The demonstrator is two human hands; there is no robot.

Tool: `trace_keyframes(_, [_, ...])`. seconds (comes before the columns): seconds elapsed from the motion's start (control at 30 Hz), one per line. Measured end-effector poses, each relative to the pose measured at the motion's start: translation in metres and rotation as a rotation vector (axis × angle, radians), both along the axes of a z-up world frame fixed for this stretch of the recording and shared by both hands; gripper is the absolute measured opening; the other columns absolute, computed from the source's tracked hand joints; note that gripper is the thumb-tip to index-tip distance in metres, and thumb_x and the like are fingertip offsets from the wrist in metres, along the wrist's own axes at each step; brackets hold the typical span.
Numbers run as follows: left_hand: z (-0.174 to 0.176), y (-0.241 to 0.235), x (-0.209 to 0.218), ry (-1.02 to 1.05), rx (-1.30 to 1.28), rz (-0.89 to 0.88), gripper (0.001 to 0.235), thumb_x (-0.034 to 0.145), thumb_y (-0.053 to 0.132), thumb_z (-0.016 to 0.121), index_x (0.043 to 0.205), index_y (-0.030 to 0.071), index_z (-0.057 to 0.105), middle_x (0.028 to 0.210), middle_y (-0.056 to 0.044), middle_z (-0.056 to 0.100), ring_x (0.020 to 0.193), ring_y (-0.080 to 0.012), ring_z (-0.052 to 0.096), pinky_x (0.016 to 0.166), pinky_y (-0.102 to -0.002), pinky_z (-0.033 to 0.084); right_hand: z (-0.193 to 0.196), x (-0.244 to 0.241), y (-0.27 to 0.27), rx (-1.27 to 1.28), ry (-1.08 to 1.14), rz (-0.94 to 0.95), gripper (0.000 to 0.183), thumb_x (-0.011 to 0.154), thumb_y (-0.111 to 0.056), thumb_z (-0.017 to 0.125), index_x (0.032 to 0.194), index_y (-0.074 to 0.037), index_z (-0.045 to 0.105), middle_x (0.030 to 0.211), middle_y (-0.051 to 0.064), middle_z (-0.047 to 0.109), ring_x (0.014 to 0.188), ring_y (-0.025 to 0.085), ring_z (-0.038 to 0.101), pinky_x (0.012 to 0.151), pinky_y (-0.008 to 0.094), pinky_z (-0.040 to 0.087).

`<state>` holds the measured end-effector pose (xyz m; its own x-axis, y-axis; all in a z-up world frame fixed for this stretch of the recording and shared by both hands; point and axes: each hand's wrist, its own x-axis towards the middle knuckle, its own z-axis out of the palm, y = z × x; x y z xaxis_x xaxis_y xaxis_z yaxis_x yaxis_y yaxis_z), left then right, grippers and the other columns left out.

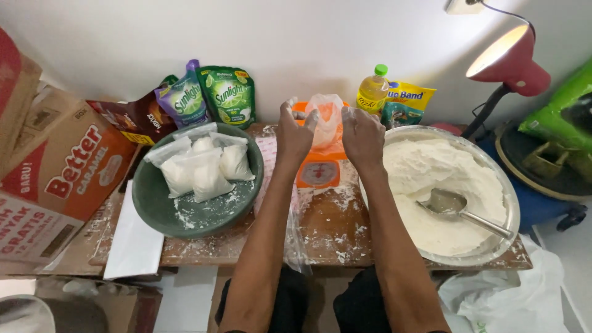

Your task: The person scoops flour from a large bowl into small plastic bags by hand and with a scoop, then places the filled bags on an orange scale to measure them before setting them on the table.

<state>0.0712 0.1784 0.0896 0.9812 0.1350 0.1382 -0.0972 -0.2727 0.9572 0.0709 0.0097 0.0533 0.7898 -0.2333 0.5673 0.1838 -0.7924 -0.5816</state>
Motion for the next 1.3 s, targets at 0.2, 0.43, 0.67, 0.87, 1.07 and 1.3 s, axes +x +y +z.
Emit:
trace_keyframes(0.2, [-0.014, -0.01, 0.017, -0.008, -0.161, -0.035, 0.054, 0.094, 0.019, 0.062, 0.141, -0.005, 0.05, 0.097, -0.011, 0.063, 0.065, -0.0145, 0.072, 0.049, -0.029, 0.058, -0.004, 0.006, 0.009, 0.056, 0.0, 0.03, 0.047, 0.106, -0.047, 0.055, 0.089, -0.006, 0.07, 0.08, 0.019, 0.068, 0.097, 0.045, 0.066, 0.087, 0.06, 0.05])
trace_keyframes(0.43, [-0.013, -0.015, 0.013, -0.046, -0.145, -0.068, 0.036, 0.089, 0.017, 0.066, 0.119, -0.004, 0.067, 0.068, -0.01, 0.067, 0.055, -0.0165, 0.071, 0.041, -0.029, 0.054, 0.0, 0.002, 0.009, 0.104, 0.121, 0.027, 0.041, 0.098, -0.047, 0.062, 0.077, -0.012, 0.065, 0.067, 0.011, 0.06, 0.082, 0.038, 0.066, 0.077, 0.052, 0.053])
trace_keyframes(0.67, [-0.013, -0.017, 0.009, -0.167, -0.209, -0.061, 0.025, 0.095, 0.014, 0.057, 0.112, -0.003, 0.066, 0.057, -0.009, 0.062, 0.043, -0.0169, 0.062, 0.047, -0.033, 0.05, 0.004, 0.001, 0.007, 0.16, 0.038, 0.098, 0.04, 0.097, -0.039, 0.065, 0.07, -0.011, 0.058, 0.061, 0.012, 0.051, 0.067, 0.03, 0.055, 0.067, 0.041, 0.049])
trace_keyframes(0.87, [-0.01, -0.019, 0.008, -0.276, -0.339, -0.099, 0.02, 0.096, 0.007, 0.057, 0.109, -0.006, 0.066, 0.061, -0.01, 0.06, 0.045, -0.0138, 0.061, 0.048, -0.028, 0.049, 0.021, -0.013, 0.013, 0.254, -0.018, 0.18, 0.041, 0.098, -0.03, 0.064, 0.065, -0.011, 0.051, 0.054, 0.004, 0.04, 0.061, 0.011, 0.042, 0.061, 0.03, 0.043])
trace_keyframes(1.07, [0.003, -0.02, -0.005, -0.381, -0.404, -0.108, 0.017, 0.096, 0.004, 0.061, 0.109, -0.006, 0.068, 0.071, -0.01, 0.06, 0.048, -0.0137, 0.061, 0.049, -0.029, 0.05, 0.03, -0.024, 0.011, 0.308, -0.081, 0.226, 0.039, 0.099, -0.026, 0.065, 0.068, -0.008, 0.051, 0.056, 0.007, 0.038, 0.065, 0.011, 0.041, 0.062, 0.031, 0.043])
trace_keyframes(1.3, [0.011, -0.029, -0.019, -0.431, -0.451, -0.15, 0.02, 0.096, 0.003, 0.061, 0.113, -0.004, 0.069, 0.076, -0.01, 0.062, 0.05, -0.0126, 0.06, 0.049, -0.028, 0.051, 0.052, -0.053, 0.004, 0.392, -0.133, 0.305, 0.028, 0.104, -0.019, 0.062, 0.079, -0.006, 0.066, 0.06, 0.003, 0.045, 0.071, 0.007, 0.042, 0.064, 0.03, 0.046])
